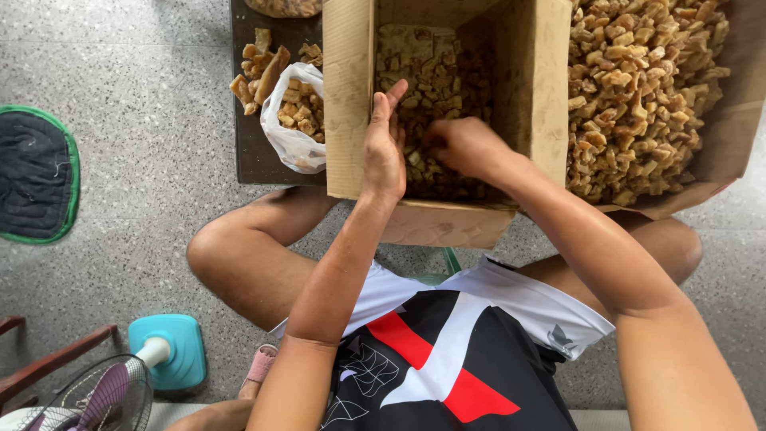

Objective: The person sits cross-legged on the floor and repeatedly picks up dried fruit pieces from a cardboard box, inspects them in their hands, and places them back into the box. A plastic bag containing similar pieces is visible nearby.

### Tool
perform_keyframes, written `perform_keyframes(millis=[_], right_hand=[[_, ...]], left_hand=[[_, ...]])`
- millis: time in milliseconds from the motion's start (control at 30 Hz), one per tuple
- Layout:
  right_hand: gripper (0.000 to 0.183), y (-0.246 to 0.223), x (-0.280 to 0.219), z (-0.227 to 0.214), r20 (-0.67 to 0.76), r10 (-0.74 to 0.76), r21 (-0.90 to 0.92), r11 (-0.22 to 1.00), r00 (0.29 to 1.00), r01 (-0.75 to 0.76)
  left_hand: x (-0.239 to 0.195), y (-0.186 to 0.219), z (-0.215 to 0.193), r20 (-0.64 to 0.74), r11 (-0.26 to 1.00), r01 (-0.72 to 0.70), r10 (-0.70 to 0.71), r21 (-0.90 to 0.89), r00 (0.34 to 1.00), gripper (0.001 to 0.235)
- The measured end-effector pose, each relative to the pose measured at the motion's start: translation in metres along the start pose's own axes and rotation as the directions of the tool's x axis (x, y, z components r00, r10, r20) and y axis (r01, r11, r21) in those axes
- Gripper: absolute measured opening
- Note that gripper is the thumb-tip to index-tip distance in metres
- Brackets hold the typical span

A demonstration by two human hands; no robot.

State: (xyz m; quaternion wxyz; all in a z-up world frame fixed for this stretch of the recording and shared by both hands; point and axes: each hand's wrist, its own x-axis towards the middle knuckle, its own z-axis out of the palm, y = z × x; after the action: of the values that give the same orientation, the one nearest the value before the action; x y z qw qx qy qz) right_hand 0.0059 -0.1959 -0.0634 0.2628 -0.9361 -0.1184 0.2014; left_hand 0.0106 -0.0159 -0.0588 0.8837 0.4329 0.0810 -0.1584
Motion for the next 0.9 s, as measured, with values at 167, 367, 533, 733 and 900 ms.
perform_keyframes(millis=[167,367,533,733,900], right_hand=[[0.018,-0.007,0.040,0.060,0.236,0.108,-0.245,0.968,0.966,-0.049],[0.023,-0.006,0.030,0.037,0.158,0.050,-0.069,0.997,0.986,-0.039],[0.033,-0.021,-0.015,-0.038,0.049,0.207,0.474,0.857,0.977,-0.205],[0.038,-0.044,-0.049,-0.078,0.125,0.041,0.990,-0.078,0.991,-0.122],[0.037,-0.065,-0.049,-0.085,0.127,-0.088,0.961,-0.236,0.988,-0.144]], left_hand=[[-0.003,0.004,0.003,0.000,0.999,-0.025,0.025,0.044,1.000,0.065],[-0.007,0.004,0.004,-0.010,0.999,-0.008,0.009,0.046,1.000,0.063],[-0.002,0.003,0.006,0.025,0.998,-0.020,0.021,-0.057,0.999,0.061],[-0.004,0.008,0.009,0.024,1.000,-0.016,0.016,-0.021,1.000,0.064],[-0.007,0.012,0.011,0.040,1.000,-0.022,0.022,0.002,0.999,0.067]])
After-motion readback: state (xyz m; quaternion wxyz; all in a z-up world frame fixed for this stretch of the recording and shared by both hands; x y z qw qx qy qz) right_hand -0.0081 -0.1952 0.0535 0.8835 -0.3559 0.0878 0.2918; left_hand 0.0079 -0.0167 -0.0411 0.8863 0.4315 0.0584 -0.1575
